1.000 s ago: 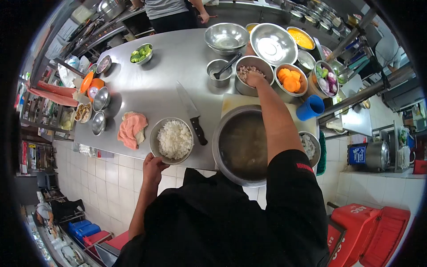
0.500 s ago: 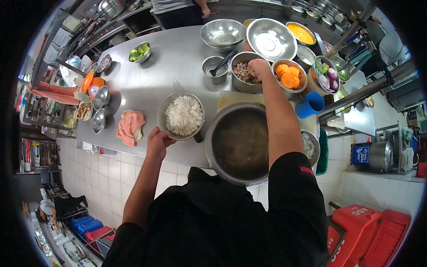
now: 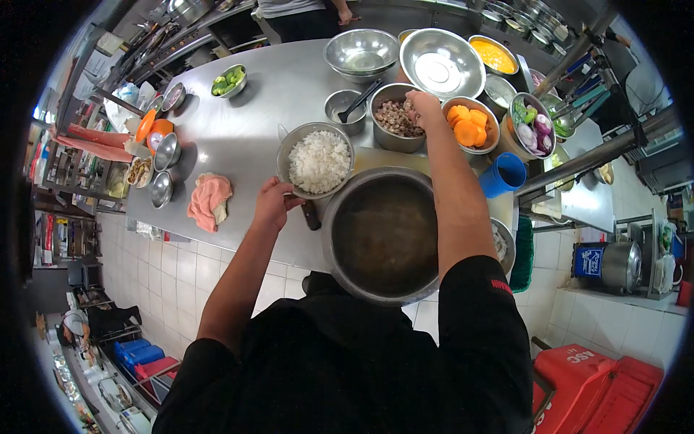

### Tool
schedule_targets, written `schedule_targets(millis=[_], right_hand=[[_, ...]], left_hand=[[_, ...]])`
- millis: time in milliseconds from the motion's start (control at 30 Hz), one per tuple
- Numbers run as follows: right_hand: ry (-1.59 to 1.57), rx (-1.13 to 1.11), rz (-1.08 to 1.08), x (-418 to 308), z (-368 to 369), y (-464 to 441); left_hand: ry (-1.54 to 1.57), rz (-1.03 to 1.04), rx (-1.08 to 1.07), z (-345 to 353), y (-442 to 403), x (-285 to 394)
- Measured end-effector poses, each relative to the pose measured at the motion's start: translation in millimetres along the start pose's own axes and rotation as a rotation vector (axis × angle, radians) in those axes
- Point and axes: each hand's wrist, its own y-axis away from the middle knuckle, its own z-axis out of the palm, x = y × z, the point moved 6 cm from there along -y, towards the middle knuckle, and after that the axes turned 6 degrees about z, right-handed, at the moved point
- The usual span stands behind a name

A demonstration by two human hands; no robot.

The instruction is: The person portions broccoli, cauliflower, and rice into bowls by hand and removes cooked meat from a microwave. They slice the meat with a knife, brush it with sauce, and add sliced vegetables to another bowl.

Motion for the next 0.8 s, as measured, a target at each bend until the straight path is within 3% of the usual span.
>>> schedule_targets(millis=[133, 267, 300, 367, 533, 567, 667, 700, 800], right_hand=[[-0.11, -0.109, -0.031, -22.7, 23.3, 36.2], [0.188, -0.289, -0.287, -51.6, 92.2, 125.6], [0.362, -0.255, -0.407, -48.2, 108.8, 136.7], [0.733, -0.147, -0.878, -33.8, 148.1, 156.4], [1.382, -0.002, -1.203, 24.3, 204.5, 220.0], [1.431, -0.022, -1.178, 23.3, 209.1, 227.6], [1.253, -0.461, -0.857, 14.5, 222.7, 221.4], [1.302, -0.454, -0.795, 0.2, 227.0, 240.3], [1.401, -0.418, -0.879, -16.4, 238.3, 252.7]], left_hand=[[-0.028, -0.003, 0.012, 12.5, -16.0, -6.3], [0.02, 0.009, 0.034, 27.6, -15.8, -4.7], [-0.004, -0.01, 0.023, 31.6, -15.7, -3.7], [0.015, -0.004, 0.02, 36.2, -15.8, -0.5], [0.09, 0.035, 0.028, 37.7, -2.6, 9.4], [0.101, 0.042, 0.041, 34.3, 1.8, 10.3], [0.107, 0.047, 0.074, 17.7, 13.7, 8.9], [0.105, 0.053, 0.079, 12.3, 17.6, 9.7], [0.146, 0.084, 0.095, 0.1, 35.3, 12.1]])
